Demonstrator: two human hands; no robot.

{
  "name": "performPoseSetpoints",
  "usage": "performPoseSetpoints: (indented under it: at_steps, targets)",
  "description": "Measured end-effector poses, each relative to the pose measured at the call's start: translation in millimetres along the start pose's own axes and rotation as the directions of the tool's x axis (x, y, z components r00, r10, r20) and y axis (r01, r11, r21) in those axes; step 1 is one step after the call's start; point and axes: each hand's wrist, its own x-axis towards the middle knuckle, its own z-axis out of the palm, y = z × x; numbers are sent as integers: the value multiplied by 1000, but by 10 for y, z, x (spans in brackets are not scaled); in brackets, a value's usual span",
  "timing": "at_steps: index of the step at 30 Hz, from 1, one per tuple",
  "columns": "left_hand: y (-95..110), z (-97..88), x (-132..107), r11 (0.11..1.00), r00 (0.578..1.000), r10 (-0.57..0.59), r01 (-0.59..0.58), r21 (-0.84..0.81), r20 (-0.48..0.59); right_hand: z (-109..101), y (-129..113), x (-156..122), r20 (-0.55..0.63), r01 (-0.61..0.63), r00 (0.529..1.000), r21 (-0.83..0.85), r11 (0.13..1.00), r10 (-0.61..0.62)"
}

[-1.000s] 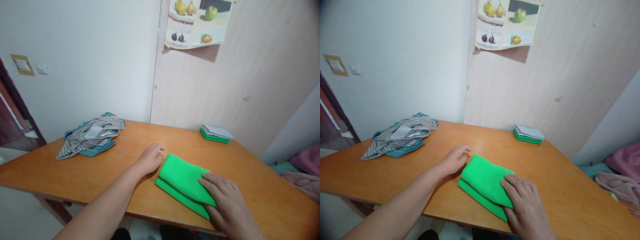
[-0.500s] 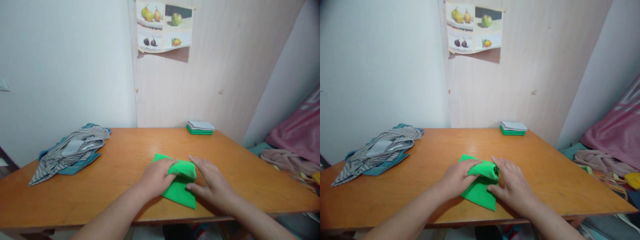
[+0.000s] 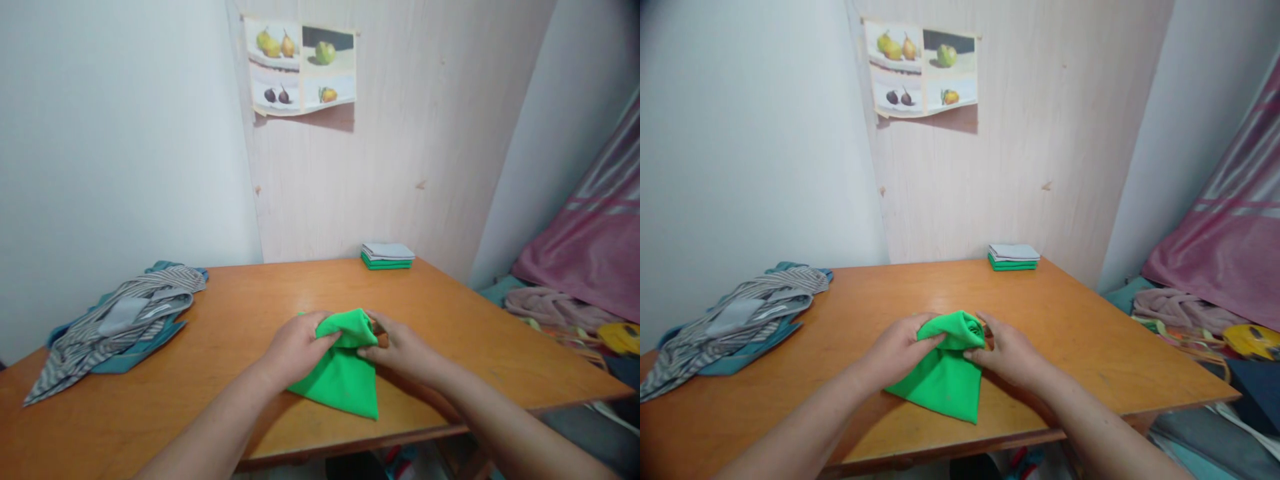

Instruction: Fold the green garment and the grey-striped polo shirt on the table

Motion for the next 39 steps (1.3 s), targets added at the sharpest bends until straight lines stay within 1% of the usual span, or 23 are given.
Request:
performPoseSetpoints:
  at_steps: [3,6,8,10,12,15,19,21,27,32,34,36,39]
  targets:
    - [28,-16,-41,990,997,80,-80,119,7,9,21,121,61,3,998,-49,999,0]
    - [3,26,-120,952,989,146,-150,268,37,18,71,154,10,-9,1000,-147,989,11]
    - [-34,83,-187,919,982,177,-191,346,72,29,97,139,-22,21,999,-213,977,-26]
    - [-72,149,-256,889,972,201,-233,394,121,42,116,114,-35,62,997,-283,957,-75]
    - [-105,211,-320,866,961,220,-271,421,166,49,141,92,-34,80,995,-331,940,-97]
    - [-142,276,-392,845,950,234,-303,440,205,30,210,74,19,87,996,-302,949,-86]
    - [-170,297,-429,832,949,242,-309,460,200,-37,338,74,117,67,992,-180,981,-46]
    - [-170,288,-434,824,949,246,-313,473,199,-59,391,85,118,51,993,-172,984,-30]
    - [-126,262,-475,798,947,236,-316,513,216,-26,443,174,43,59,998,-213,975,-51]
    - [-95,314,-505,806,967,175,-247,538,183,41,459,301,-22,48,998,-300,953,-58]
    - [-100,347,-507,813,974,159,-221,539,159,62,467,339,-7,33,999,-320,947,-37]
    - [-108,373,-507,818,978,147,-204,537,148,66,445,361,-21,-15,1000,-307,952,9]
    - [-106,393,-507,831,981,136,-187,524,135,44,296,372,-147,-77,988,-255,964,40]
